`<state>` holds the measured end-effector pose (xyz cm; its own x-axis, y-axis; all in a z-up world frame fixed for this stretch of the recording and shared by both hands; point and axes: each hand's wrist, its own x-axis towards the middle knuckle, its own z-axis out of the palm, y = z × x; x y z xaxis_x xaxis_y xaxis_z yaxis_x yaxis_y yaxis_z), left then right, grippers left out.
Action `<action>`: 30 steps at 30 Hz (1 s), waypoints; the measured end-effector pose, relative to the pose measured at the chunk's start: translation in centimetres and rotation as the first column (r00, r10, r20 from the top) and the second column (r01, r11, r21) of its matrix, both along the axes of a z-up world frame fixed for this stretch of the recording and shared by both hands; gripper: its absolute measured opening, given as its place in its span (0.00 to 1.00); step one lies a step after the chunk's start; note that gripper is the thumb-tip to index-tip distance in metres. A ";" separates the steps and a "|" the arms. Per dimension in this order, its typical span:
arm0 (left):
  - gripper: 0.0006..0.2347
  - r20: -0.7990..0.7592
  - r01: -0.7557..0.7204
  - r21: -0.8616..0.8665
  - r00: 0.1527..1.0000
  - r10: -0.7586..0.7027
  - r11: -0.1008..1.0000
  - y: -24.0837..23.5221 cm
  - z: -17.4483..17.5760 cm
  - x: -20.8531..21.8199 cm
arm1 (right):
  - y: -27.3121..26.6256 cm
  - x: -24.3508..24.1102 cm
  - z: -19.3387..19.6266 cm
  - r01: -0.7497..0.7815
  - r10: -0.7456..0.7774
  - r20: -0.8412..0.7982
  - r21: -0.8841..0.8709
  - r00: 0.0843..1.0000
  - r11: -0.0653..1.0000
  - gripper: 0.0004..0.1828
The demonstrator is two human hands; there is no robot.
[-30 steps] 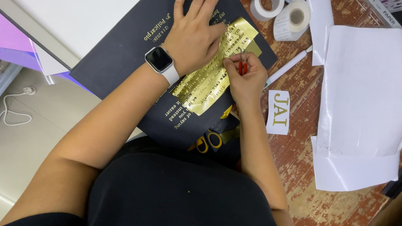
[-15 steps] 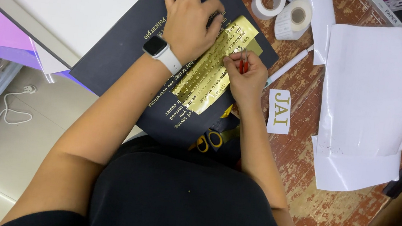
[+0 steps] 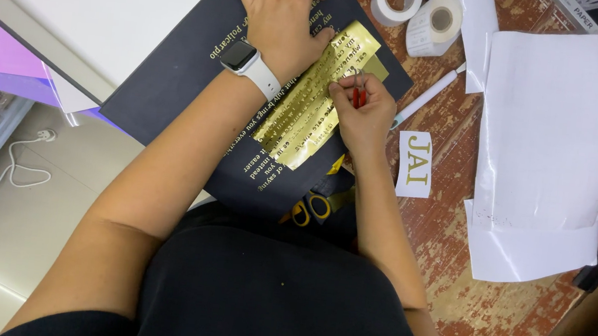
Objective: Peeling off excess gold vinyl from a black box lid to reveal a text design.
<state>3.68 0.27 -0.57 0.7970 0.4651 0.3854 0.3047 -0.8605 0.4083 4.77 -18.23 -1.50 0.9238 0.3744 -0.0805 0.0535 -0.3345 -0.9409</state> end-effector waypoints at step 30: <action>0.19 0.009 0.020 0.039 1.000 -0.020 0.999 0.3 -0.1 -0.1 | -0.6 -0.1 -0.6 0.034 -0.035 0.044 0.025 0.998 0.999 0.22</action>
<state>3.56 0.54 -0.65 0.8020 0.4337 0.4108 0.2837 -0.8817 0.3770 4.72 -18.80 -2.08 0.9385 0.3439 -0.0303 0.0844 -0.3136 -0.9458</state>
